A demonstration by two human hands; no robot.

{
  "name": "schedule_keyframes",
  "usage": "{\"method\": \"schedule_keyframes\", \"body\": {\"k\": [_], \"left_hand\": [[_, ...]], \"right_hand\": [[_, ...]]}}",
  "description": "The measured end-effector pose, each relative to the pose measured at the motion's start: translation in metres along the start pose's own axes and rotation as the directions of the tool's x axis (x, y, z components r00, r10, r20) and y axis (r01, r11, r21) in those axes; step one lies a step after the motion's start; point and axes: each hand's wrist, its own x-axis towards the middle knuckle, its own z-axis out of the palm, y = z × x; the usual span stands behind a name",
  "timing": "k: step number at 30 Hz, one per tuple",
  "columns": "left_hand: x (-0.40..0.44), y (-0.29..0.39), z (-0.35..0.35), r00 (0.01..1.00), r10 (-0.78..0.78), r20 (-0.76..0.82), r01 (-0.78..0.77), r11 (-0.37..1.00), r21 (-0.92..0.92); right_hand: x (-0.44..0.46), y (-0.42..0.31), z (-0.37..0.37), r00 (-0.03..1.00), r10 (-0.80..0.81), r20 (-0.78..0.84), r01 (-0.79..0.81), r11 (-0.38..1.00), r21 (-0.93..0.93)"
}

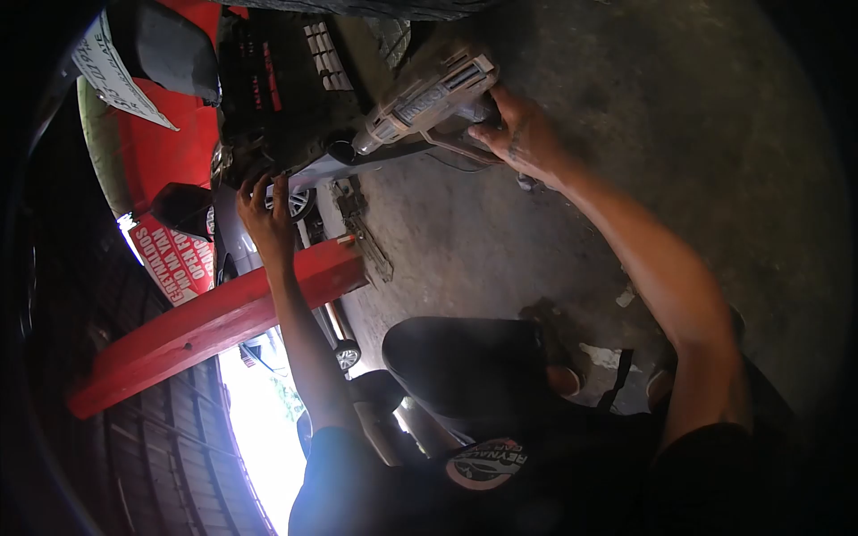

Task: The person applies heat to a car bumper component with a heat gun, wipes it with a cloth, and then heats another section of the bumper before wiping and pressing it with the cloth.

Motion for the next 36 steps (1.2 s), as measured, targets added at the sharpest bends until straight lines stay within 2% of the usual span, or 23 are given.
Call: {"method": "schedule_keyframes", "body": {"k": [3, 4, 7, 9, 10, 12, 14, 16, 19, 25, 28, 31, 33, 36], "left_hand": [[-0.003, 0.003, -0.005, 0.999, -0.010, 0.041, 0.010, 1.000, -0.002], [-0.004, 0.003, -0.005, 0.999, -0.019, 0.046, 0.020, 1.000, -0.020], [-0.005, 0.002, -0.007, 0.997, -0.035, 0.062, 0.039, 0.997, -0.072], [-0.007, 0.001, -0.008, 0.996, -0.039, 0.079, 0.047, 0.993, -0.106], [-0.007, 0.002, -0.010, 0.993, -0.070, 0.096, 0.080, 0.991, -0.106], [-0.009, 0.006, -0.012, 0.982, -0.136, 0.130, 0.150, 0.983, -0.105], [-0.010, 0.005, -0.015, 0.977, -0.143, 0.158, 0.159, 0.983, -0.095], [-0.010, 0.006, -0.017, 0.972, -0.152, 0.178, 0.170, 0.981, -0.093], [-0.009, 0.010, -0.019, 0.964, -0.172, 0.201, 0.195, 0.976, -0.099], [-0.008, 0.016, -0.022, 0.952, -0.205, 0.228, 0.231, 0.969, -0.090], [-0.007, 0.018, -0.022, 0.950, -0.204, 0.236, 0.232, 0.968, -0.094], [-0.006, 0.020, -0.023, 0.956, -0.191, 0.223, 0.210, 0.976, -0.062], [-0.005, 0.022, -0.023, 0.955, -0.194, 0.225, 0.209, 0.977, -0.047], [-0.004, 0.023, -0.024, 0.954, -0.193, 0.229, 0.204, 0.979, -0.025]], "right_hand": [[0.024, 0.012, -0.001, 0.998, 0.039, 0.058, -0.038, 0.999, -0.016], [0.030, 0.013, 0.000, 0.996, 0.051, 0.076, -0.056, 0.996, 0.068], [0.063, 0.012, -0.003, 0.963, 0.097, 0.251, -0.100, 0.995, 0.000], [0.076, -0.009, -0.014, 0.915, 0.231, 0.331, -0.227, 0.973, -0.051], [0.086, 0.013, -0.004, 0.952, 0.059, 0.299, -0.022, 0.992, -0.128], [0.106, 0.045, 0.009, 0.928, -0.053, 0.368, 0.151, 0.958, -0.243], [0.127, 0.023, 0.006, 0.848, 0.083, 0.524, 0.104, 0.943, -0.317], [0.147, 0.040, 0.007, 0.780, -0.023, 0.626, 0.134, 0.982, -0.130], [0.166, 0.033, 0.012, 0.709, 0.063, 0.702, 0.034, 0.992, -0.124], [0.187, -0.012, 0.020, 0.680, 0.196, 0.707, -0.012, 0.966, -0.257], [0.191, -0.002, 0.032, 0.793, 0.051, 0.608, 0.075, 0.981, -0.180], [0.200, -0.014, 0.029, 0.765, 0.204, 0.611, 0.083, 0.909, -0.408], [0.201, -0.008, 0.031, 0.800, 0.136, 0.584, 0.134, 0.909, -0.395], [0.203, -0.005, 0.031, 0.807, 0.118, 0.579, 0.140, 0.914, -0.381]]}}
